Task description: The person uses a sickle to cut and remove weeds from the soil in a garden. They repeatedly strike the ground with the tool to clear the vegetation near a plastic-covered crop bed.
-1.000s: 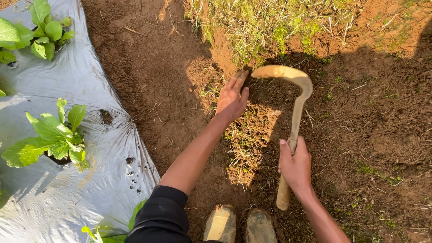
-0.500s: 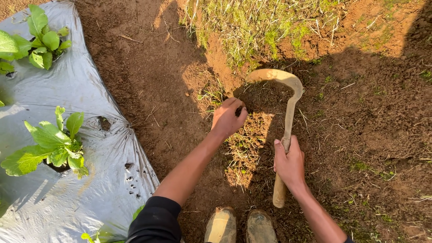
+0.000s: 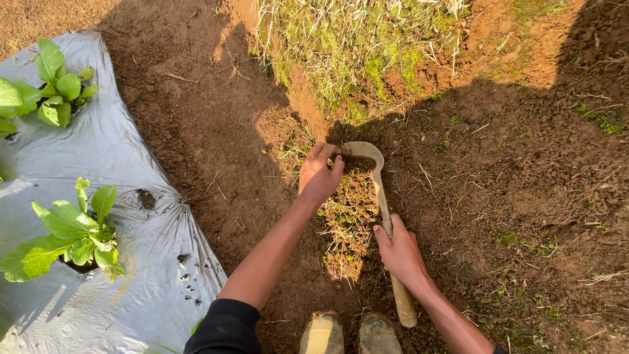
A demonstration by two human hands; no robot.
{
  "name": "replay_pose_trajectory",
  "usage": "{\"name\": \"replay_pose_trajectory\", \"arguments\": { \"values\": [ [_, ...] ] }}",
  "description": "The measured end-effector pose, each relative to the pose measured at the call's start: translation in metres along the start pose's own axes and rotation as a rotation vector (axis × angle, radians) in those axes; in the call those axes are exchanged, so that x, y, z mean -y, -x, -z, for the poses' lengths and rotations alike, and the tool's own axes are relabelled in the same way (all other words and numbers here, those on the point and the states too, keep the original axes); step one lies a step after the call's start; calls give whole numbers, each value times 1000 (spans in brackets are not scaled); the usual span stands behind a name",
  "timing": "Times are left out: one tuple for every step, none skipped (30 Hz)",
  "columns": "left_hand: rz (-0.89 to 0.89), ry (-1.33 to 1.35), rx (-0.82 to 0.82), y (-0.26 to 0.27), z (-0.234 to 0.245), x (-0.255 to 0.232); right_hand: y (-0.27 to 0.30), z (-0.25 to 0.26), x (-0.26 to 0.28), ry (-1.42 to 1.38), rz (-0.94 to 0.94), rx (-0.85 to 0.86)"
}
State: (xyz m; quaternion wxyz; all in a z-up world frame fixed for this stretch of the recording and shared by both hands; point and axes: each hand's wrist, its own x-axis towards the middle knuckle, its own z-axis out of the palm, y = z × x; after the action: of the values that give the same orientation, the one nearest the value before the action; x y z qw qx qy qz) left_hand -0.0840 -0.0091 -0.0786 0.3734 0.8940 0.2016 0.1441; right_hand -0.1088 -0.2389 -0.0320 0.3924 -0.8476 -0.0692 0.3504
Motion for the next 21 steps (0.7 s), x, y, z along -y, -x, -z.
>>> {"name": "replay_pose_trajectory", "arguments": {
  "values": [
    [-10,0,0,2,3,-1,-3,2,-3,-4,4,-8],
    [-6,12,5,2,4,-3,-8,5,-6,-50,14,-42],
    [-3,25,10,2,6,-6,-12,9,-8,-97,25,-76],
    [-15,26,10,1,3,-3,-9,17,4,-101,29,-87],
    [-18,24,20,-1,-1,-1,-6,25,16,-179,88,-141],
    [-20,22,32,-2,-4,1,-3,33,28,-257,145,-195],
    [-31,22,34,-4,-4,-5,-4,40,32,-262,149,-205],
    [-61,82,49,-7,-4,-11,-5,46,37,-330,197,-260],
    [-90,142,65,-11,-4,-17,-7,53,42,-398,245,-315],
    [-103,140,63,-14,-2,-30,-7,62,50,-403,253,-323],
    [-170,181,37,-18,0,-43,-7,72,59,-461,312,-371],
    [-235,221,14,-22,3,-56,-7,80,67,-521,369,-417],
    [-245,217,15,-29,1,-64,-9,89,74,-528,374,-423],
    [-315,232,9,-36,-2,-73,-11,98,80,-569,439,-448],
    [-385,247,2,-43,-5,-81,-14,107,86,-610,505,-474],
    [-394,245,6,-54,-4,-96,-17,113,91,-616,507,-482],
    [-546,249,-68,-65,-3,-111,-21,120,97,-661,558,-527],
    [-696,257,-141,-75,-2,-126,-24,127,103,-704,607,-573],
    [-703,258,-135,-87,-2,-144,-27,134,106,-708,606,-582],
    [-766,295,-170,-99,-1,-161,-30,140,110,-772,637,-623],
    [-829,332,-205,-110,0,-180,-33,146,114,-836,668,-665]
  ]
}}
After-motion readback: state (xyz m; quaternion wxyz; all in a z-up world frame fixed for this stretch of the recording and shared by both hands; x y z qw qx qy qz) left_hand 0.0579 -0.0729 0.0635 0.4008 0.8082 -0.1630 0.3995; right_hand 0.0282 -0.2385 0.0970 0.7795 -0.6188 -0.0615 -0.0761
